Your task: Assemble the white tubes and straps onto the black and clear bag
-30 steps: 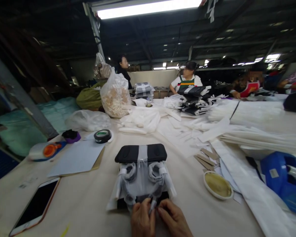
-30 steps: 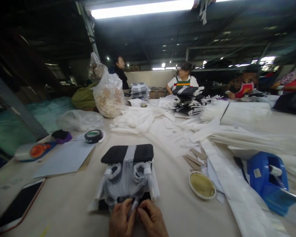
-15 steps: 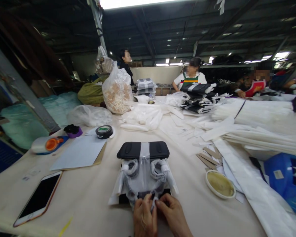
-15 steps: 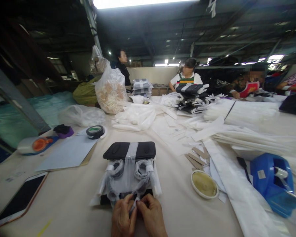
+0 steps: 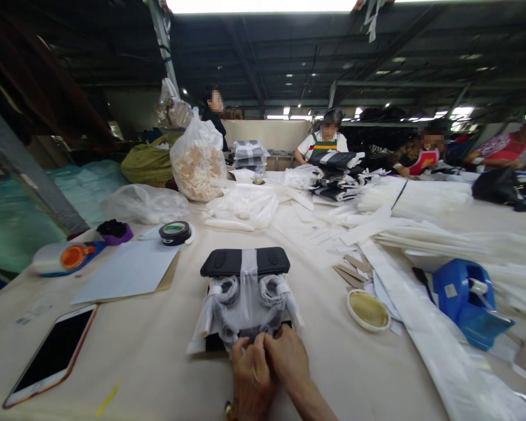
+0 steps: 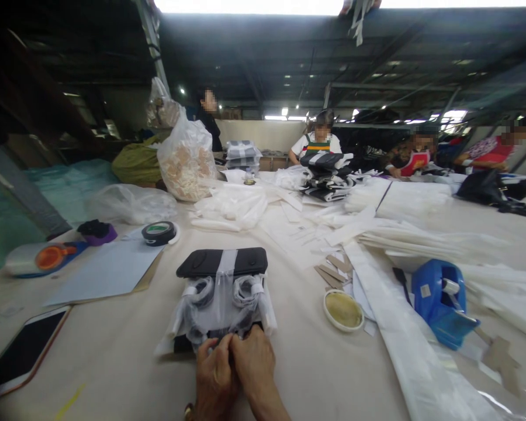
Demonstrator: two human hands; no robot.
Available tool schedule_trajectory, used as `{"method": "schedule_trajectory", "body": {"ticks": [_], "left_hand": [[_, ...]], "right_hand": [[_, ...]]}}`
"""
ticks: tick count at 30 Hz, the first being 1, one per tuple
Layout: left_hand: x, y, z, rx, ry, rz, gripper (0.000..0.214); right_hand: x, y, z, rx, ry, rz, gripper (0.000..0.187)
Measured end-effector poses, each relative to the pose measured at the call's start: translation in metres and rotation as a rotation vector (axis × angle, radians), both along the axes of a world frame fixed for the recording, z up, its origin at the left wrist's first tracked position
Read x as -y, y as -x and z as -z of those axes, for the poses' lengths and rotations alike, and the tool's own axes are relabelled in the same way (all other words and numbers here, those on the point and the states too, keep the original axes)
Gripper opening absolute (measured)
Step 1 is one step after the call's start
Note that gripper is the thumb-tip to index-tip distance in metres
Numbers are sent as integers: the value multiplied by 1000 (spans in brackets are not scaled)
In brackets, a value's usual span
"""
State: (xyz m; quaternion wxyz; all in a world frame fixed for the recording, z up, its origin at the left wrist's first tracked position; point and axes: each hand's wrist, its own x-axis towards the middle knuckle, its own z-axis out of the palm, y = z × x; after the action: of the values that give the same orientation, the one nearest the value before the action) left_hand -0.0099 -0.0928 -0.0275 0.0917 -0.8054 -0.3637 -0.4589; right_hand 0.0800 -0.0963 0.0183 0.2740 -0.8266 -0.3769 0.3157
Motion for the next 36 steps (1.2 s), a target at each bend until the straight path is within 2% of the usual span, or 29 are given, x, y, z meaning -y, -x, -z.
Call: {"method": "schedule_trajectory", "body": {"ticks": [6,10,16,19,24,31,36], "left_hand": [[-3,2,7,12,17,11,22],[-4,5,8,-13,74,-33,23],[2,9,7,-101,253,-59,18],[5,6,-2,-122,344,-88,21],[7,1,-28,-253,765,-153,25],[-2,2,-43,-353,901,-108,25],[-9,1,-54,-356,999,-66,24]], "right_hand": [[-4,2,-5,24,29,8,25],[-3,-1,1,-26,-62,-10,17],[13,-20,14,-363,-168,-143,11],[19,-24,20,-461,-228,-147,11],[19,-21,30,-454,-365,-93,6],[20,-15,36,-482,-469,-89,9],[14,-5,43,-484,-494,0,9]]}}
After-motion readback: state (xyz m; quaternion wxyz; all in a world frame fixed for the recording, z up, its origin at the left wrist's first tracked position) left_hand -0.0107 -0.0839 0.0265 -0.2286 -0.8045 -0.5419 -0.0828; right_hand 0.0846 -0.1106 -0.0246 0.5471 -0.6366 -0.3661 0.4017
